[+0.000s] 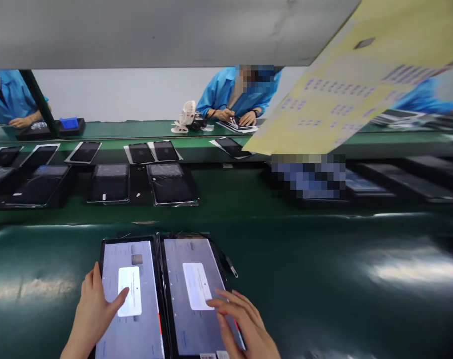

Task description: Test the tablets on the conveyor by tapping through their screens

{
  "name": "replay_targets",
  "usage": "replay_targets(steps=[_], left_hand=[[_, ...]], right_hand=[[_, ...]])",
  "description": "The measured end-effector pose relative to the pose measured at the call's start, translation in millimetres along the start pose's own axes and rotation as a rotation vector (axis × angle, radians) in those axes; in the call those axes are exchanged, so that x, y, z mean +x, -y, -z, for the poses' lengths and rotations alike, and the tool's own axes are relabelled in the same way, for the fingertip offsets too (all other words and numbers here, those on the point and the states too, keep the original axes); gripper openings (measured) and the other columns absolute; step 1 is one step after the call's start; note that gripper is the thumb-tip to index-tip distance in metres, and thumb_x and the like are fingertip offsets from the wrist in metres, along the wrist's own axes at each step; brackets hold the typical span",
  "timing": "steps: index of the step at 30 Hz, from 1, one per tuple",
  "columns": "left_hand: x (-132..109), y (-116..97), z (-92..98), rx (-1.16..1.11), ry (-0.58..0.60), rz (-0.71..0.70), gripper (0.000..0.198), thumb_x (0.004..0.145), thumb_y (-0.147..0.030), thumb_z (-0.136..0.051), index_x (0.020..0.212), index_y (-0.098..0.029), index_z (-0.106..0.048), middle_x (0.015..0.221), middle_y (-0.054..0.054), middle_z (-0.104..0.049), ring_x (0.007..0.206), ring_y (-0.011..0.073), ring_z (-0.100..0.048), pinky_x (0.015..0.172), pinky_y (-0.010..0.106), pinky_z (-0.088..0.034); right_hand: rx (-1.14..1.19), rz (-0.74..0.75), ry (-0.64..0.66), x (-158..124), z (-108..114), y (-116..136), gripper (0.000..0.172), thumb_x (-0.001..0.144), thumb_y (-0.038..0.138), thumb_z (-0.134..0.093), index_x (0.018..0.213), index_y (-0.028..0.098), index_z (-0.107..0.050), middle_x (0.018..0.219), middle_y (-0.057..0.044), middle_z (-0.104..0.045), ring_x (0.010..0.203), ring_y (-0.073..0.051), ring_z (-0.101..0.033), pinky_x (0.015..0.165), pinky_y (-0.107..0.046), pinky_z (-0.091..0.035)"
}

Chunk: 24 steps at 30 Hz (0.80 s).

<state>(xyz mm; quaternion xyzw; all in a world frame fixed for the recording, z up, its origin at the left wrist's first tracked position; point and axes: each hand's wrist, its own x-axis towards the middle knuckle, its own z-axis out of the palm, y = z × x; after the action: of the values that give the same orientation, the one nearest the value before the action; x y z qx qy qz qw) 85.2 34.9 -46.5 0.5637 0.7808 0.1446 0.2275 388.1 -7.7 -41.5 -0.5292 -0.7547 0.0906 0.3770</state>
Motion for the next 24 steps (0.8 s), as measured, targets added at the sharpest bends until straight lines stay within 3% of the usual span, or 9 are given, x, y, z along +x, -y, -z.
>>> replay_targets(steps=[4,10,15,18,21,24], left_hand=[[3.5,-5.9,1.4,0.056,0.013,0.017,0.108,0.069,-0.074,-0.035,0.143,0.003,-0.02,0.134,0.025,-0.04,0.125,0.0405,-0.038,0.092,0.053,-0.043],[1.9,-8.8,5.3,0.066,0.046,0.042,0.108,0.07,-0.075,-0.033,0.144,0.002,-0.017,0.136,0.024,-0.037,0.126,0.0392,-0.037,0.093,0.052,-0.043],[-4.0,-12.1,5.0,0.071,0.046,0.012,0.103,0.072,-0.07,-0.036,0.142,0.003,-0.019,0.135,0.025,-0.039,0.127,0.0385,-0.037,0.099,0.051,-0.039],[-1.6,-9.0,4.2,0.093,0.021,0.0,0.101,0.073,-0.069,-0.036,0.142,0.003,-0.018,0.135,0.026,-0.039,0.127,0.0404,-0.036,0.098,0.055,-0.039],[-2.8,-8.4,6.4,0.057,-0.039,-0.008,0.101,0.071,-0.07,-0.041,0.141,0.001,-0.022,0.135,0.027,-0.04,0.128,0.0434,-0.035,0.096,0.061,-0.039],[-23.0,-23.6,5.7,-0.073,-0.176,-0.118,0.094,0.076,-0.065,-0.048,0.144,-0.008,-0.018,0.146,0.025,-0.027,0.138,0.0412,-0.021,0.106,0.063,-0.026]], right_hand=[[-0.075,0.017,0.154,1.5,-13.9,-13.8,0.028,0.098,0.022,-0.032,0.123,0.024,-0.043,0.106,-0.008,-0.062,0.119,-0.032,-0.047,0.097,-0.071,-0.034],[-0.074,0.036,0.256,-3.2,-22.4,-20.1,0.032,0.098,0.022,-0.029,0.129,0.023,-0.038,0.122,-0.009,-0.056,0.129,-0.034,-0.035,0.096,-0.076,-0.028],[-0.063,0.016,0.138,-8.1,-17.1,-27.8,0.015,0.1,0.027,-0.031,0.103,0.023,-0.045,0.127,-0.007,-0.054,0.127,-0.034,-0.038,0.098,-0.074,-0.025],[-0.061,-0.029,0.056,-8.3,-12.3,-31.0,0.019,0.101,0.032,-0.03,0.094,0.023,-0.044,0.122,-0.006,-0.057,0.12,-0.032,-0.046,0.099,-0.071,-0.027],[-0.053,-0.114,-0.035,-10.1,-8.4,-37.8,0.022,0.102,0.038,-0.032,0.098,0.023,-0.047,0.121,-0.007,-0.057,0.114,-0.03,-0.051,0.096,-0.06,-0.039],[-0.098,-0.289,-0.096,-15.3,-7.7,-52.5,0.035,0.102,0.049,-0.032,0.112,0.022,-0.051,0.118,-0.01,-0.057,0.106,-0.03,-0.055,0.078,-0.046,-0.052]])
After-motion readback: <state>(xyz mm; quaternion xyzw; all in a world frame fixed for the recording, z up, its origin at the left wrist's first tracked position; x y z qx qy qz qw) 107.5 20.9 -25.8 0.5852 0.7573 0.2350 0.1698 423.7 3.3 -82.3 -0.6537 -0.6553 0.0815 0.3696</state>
